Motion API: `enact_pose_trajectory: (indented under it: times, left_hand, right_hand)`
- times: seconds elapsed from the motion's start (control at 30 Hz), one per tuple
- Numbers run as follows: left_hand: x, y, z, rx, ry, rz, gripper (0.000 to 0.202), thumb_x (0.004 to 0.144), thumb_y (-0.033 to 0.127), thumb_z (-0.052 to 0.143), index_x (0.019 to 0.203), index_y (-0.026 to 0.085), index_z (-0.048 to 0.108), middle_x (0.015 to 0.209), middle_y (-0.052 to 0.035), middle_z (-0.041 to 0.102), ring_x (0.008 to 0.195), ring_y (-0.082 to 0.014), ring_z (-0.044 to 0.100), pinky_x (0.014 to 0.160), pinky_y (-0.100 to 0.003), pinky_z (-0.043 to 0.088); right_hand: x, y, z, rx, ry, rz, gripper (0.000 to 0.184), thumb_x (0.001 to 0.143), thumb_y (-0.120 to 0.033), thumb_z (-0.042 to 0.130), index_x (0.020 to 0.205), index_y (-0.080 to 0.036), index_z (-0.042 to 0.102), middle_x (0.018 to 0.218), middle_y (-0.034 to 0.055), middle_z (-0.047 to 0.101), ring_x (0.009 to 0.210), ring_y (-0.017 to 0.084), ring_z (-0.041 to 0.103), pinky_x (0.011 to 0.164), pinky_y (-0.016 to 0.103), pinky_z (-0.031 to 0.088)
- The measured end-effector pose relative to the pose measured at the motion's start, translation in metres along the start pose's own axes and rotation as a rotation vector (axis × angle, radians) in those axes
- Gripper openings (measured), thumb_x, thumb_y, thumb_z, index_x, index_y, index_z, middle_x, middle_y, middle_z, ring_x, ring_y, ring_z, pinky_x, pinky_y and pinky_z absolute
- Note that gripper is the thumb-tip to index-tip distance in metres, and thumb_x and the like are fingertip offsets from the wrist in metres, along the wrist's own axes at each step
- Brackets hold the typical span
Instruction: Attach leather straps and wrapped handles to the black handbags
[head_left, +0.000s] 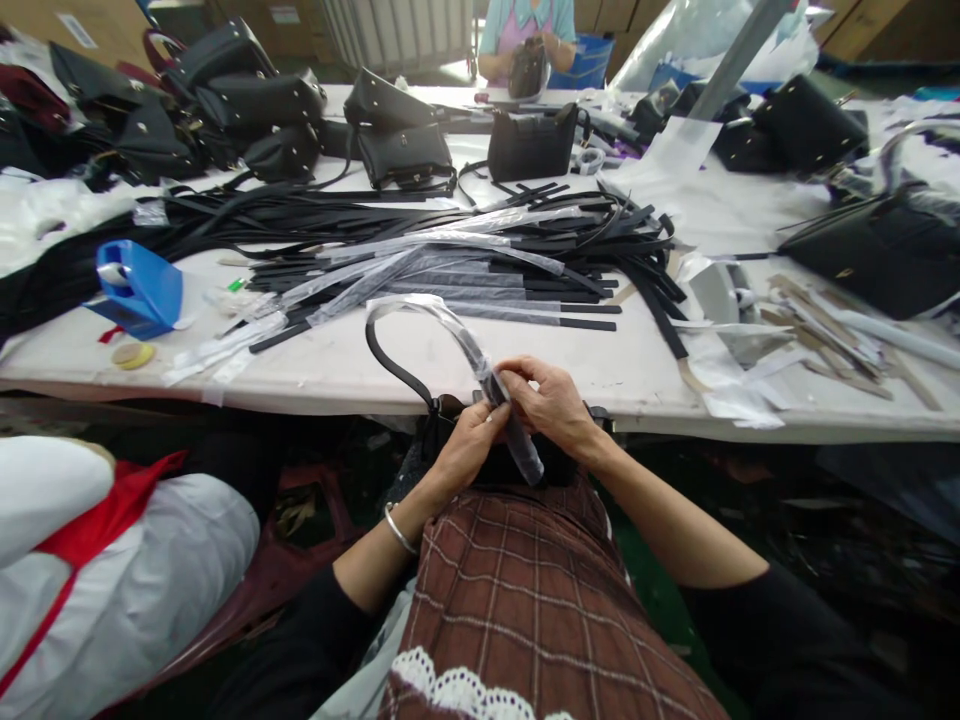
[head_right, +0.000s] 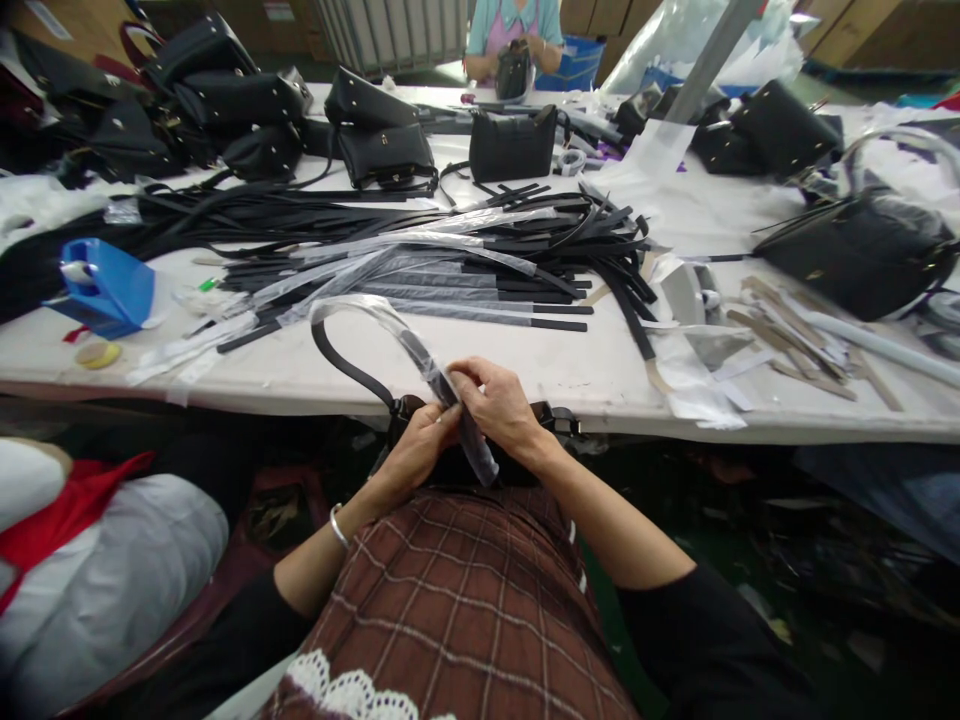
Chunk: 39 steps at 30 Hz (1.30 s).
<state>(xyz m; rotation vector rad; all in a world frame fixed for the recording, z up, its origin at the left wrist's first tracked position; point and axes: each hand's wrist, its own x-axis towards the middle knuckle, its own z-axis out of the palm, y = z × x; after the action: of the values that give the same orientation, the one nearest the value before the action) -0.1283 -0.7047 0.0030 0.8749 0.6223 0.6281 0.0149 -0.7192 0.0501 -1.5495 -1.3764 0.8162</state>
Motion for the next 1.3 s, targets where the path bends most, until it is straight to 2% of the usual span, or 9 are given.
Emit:
enact_pose_trajectory:
  times: [0.13, 0.3, 0.4, 0.6, 0.83, 0.93, 1.07, 1.17, 1.3]
  left_hand:
    - [0.005, 0.023, -0.002, -0.216, 0.176, 0.089, 0.029, 0.083, 0.042, 0.067, 0.090, 0.014, 0.063, 0.087, -0.0097, 0.074, 0.081, -0.0232, 0.072, 0.080, -0.039, 0.056]
    - [0.010, 0.038, -0.008, -0.309, 0.268, 0.166, 0.023, 0.085, 0.036, 0.066, 0.086, 0.014, 0.060, 0.088, -0.0094, 0.075, 0.084, -0.0212, 0.072, 0.090, -0.040, 0.054]
    - [0.009, 0.033, -0.005, -0.325, 0.259, 0.157, 0.021, 0.086, 0.035, 0.064, 0.087, 0.014, 0.060, 0.088, -0.0089, 0.075, 0.083, -0.0202, 0.072, 0.088, -0.039, 0.054]
    - [0.009, 0.032, -0.003, -0.342, 0.300, 0.184, 0.022, 0.089, 0.037, 0.060, 0.086, 0.016, 0.055, 0.085, -0.0079, 0.075, 0.079, -0.0198, 0.072, 0.084, -0.040, 0.055]
    - [0.023, 0.067, -0.040, -0.341, 0.514, 0.330, 0.022, 0.087, 0.037, 0.062, 0.081, 0.018, 0.051, 0.075, -0.0036, 0.073, 0.069, -0.0166, 0.071, 0.079, -0.036, 0.056]
    - [0.030, 0.072, -0.044, -0.343, 0.551, 0.334, 0.020, 0.088, 0.034, 0.060, 0.081, 0.018, 0.052, 0.073, -0.0027, 0.072, 0.067, -0.0152, 0.070, 0.078, -0.034, 0.056]
    - [0.033, 0.060, -0.022, -0.314, 0.457, 0.293, 0.023, 0.089, 0.039, 0.059, 0.083, 0.017, 0.052, 0.075, -0.0032, 0.071, 0.068, -0.0159, 0.070, 0.082, -0.038, 0.055]
    - [0.028, 0.044, -0.003, -0.221, 0.258, 0.278, 0.036, 0.088, 0.050, 0.057, 0.101, 0.017, 0.056, 0.102, -0.0108, 0.072, 0.096, -0.0222, 0.070, 0.095, -0.043, 0.049]
    - [0.023, 0.022, 0.010, 0.206, -0.036, 0.234, 0.052, 0.084, 0.057, 0.059, 0.121, 0.020, 0.058, 0.128, -0.0137, 0.062, 0.121, -0.0279, 0.057, 0.104, -0.044, 0.042]
  right_hand:
    - [-0.022, 0.015, -0.023, 0.095, 0.026, 0.151, 0.028, 0.086, -0.043, 0.058, 0.095, -0.017, 0.068, 0.092, 0.0068, 0.072, 0.084, 0.019, 0.065, 0.081, 0.033, 0.050]
    - [-0.059, 0.025, -0.043, 0.124, -0.231, 0.405, 0.036, 0.084, -0.051, 0.060, 0.094, -0.016, 0.068, 0.087, 0.0075, 0.072, 0.073, 0.017, 0.065, 0.070, 0.031, 0.051]
    - [-0.067, 0.021, -0.036, 0.166, -0.309, 0.442, 0.036, 0.081, -0.050, 0.064, 0.095, -0.016, 0.067, 0.082, 0.0058, 0.071, 0.068, 0.015, 0.063, 0.064, 0.028, 0.049]
    - [-0.061, 0.014, -0.019, 0.141, -0.288, 0.401, 0.028, 0.079, -0.044, 0.066, 0.078, -0.016, 0.064, 0.065, 0.0008, 0.063, 0.059, 0.012, 0.057, 0.058, 0.025, 0.045]
    - [-0.081, 0.037, -0.050, 0.186, -0.389, 0.498, 0.031, 0.074, -0.047, 0.070, 0.072, -0.017, 0.063, 0.065, 0.0012, 0.063, 0.058, 0.013, 0.058, 0.057, 0.026, 0.045]
    - [-0.090, 0.043, -0.057, 0.204, -0.483, 0.554, 0.031, 0.076, -0.046, 0.070, 0.072, -0.016, 0.064, 0.065, 0.0014, 0.064, 0.058, 0.013, 0.058, 0.057, 0.026, 0.044]
    - [-0.087, 0.039, -0.042, 0.362, -0.493, 0.591, 0.034, 0.077, -0.047, 0.070, 0.084, -0.015, 0.066, 0.075, 0.0039, 0.070, 0.064, 0.013, 0.062, 0.061, 0.025, 0.046]
    - [-0.076, 0.034, -0.035, 0.543, -0.477, 0.597, 0.038, 0.074, -0.049, 0.073, 0.086, -0.014, 0.064, 0.074, 0.0050, 0.070, 0.061, 0.014, 0.064, 0.060, 0.026, 0.048]
    - [-0.059, 0.031, -0.056, 0.777, -0.259, 0.513, 0.037, 0.073, -0.048, 0.075, 0.088, -0.017, 0.062, 0.075, 0.0034, 0.068, 0.056, 0.012, 0.060, 0.057, 0.027, 0.047]
